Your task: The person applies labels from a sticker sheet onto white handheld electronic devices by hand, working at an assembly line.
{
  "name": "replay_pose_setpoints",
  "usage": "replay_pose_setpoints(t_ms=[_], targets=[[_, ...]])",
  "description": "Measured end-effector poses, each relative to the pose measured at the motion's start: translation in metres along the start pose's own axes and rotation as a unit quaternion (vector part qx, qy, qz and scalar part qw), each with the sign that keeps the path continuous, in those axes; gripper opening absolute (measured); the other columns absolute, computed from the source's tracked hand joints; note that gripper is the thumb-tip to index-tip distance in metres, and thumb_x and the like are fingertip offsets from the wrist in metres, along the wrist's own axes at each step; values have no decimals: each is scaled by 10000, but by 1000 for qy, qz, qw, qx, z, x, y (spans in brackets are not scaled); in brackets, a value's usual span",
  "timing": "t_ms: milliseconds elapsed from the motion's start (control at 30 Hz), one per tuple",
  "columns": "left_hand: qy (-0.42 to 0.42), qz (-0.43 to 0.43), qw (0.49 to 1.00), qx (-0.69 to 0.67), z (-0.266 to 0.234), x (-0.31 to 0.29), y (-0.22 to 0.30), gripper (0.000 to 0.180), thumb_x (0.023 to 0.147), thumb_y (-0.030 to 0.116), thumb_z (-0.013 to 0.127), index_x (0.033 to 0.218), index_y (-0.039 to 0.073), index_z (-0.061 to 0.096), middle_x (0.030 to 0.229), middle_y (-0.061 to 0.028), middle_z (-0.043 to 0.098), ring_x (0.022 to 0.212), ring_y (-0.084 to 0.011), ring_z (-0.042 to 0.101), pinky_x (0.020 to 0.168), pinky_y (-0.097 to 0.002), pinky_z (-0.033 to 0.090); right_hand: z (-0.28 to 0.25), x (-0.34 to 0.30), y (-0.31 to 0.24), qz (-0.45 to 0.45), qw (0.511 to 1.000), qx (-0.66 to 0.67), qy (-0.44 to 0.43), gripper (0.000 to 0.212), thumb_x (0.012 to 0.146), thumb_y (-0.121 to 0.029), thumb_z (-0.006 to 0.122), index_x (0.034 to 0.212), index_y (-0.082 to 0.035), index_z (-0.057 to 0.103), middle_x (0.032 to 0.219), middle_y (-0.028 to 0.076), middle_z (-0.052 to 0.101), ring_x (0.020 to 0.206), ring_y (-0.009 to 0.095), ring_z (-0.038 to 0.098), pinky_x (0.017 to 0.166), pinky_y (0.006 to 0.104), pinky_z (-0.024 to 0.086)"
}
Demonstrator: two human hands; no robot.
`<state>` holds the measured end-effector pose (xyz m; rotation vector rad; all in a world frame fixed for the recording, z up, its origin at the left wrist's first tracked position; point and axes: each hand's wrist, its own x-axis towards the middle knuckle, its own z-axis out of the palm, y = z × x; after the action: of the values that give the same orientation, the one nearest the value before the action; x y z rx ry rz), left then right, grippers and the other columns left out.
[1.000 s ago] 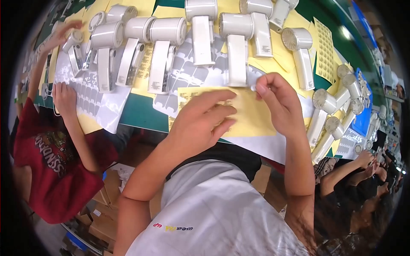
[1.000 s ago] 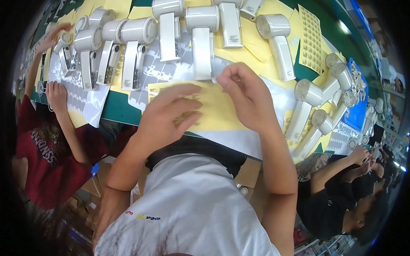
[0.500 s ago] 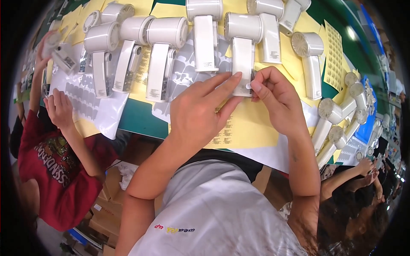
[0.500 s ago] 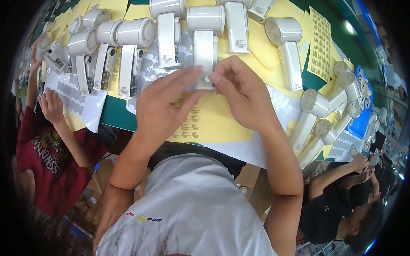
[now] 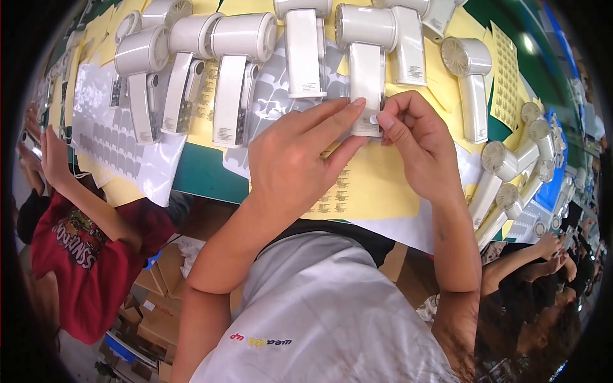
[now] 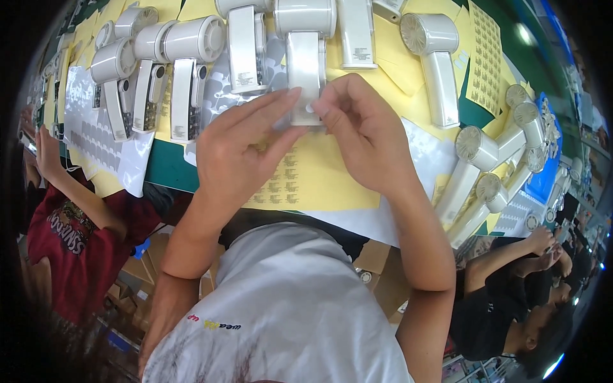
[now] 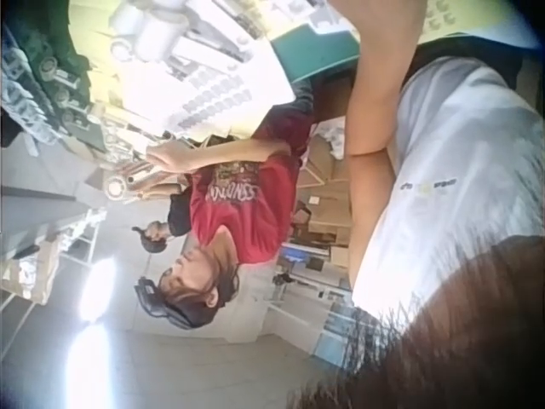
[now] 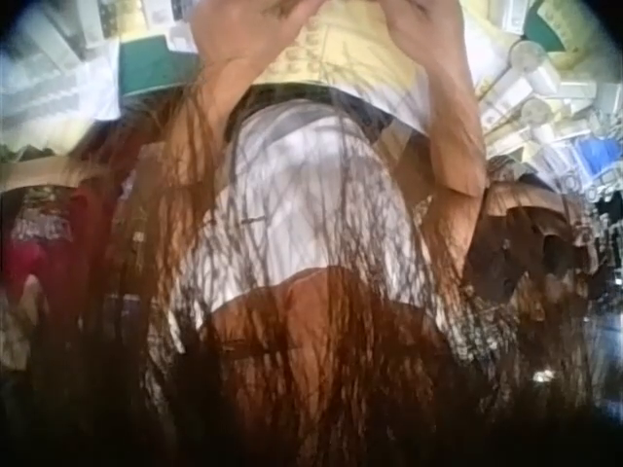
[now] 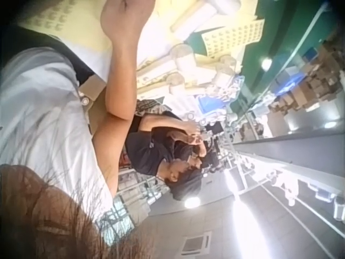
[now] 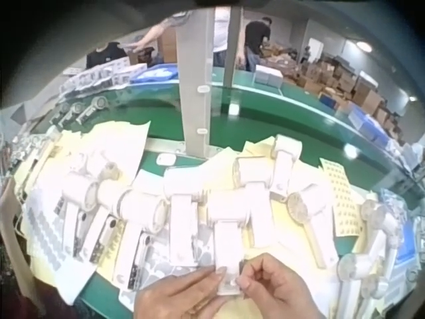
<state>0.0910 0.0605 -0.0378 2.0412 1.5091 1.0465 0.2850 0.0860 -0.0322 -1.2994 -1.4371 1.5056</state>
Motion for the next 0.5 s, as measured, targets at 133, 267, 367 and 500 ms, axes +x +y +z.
replay_pose_setpoints(t_ms=[133, 267, 367, 500], targets=[[-6, -11, 1000, 6, -1, 1, 3, 438, 738, 144, 873, 1162, 115, 764, 1081, -94, 755, 858, -244, 727, 733, -318, 593, 1, 0, 2, -5, 1000, 23, 3, 81, 1013, -101, 621, 994, -43, 567, 816, -36, 554, 731, 37, 491, 662, 201, 421], [-7, -12, 1000, 10, -1, 1, 1, 433, 741, 150, 871, 1159, 119, 766, 1082, -90, 756, 878, -243, 728, 747, -319, 592, 2, 0, 2, 5, 1000, 11, 7, 81, 1012, -100, 622, 994, -44, 567, 815, -40, 546, 735, 33, 486, 662, 200, 418], [-6, -10, 1000, 18, 0, 1, 1, 430, 742, 153, 869, 1158, 121, 766, 1084, -88, 756, 883, -246, 728, 754, -321, 592, 4, -1, 2, -3, 1000, 17, 13, 79, 1011, -99, 623, 992, -47, 566, 820, -42, 544, 739, 32, 483, 663, 201, 416], [23, 14, 999, 20, 4, 0, -3, 378, 761, 212, 841, 1127, 152, 767, 1027, -30, 752, 759, -228, 690, 638, -319, 559, 3, -1, 3, 0, 1000, 12, 11, 80, 1009, -98, 625, 994, -49, 564, 827, -36, 552, 743, 37, 491, 667, 202, 422]])
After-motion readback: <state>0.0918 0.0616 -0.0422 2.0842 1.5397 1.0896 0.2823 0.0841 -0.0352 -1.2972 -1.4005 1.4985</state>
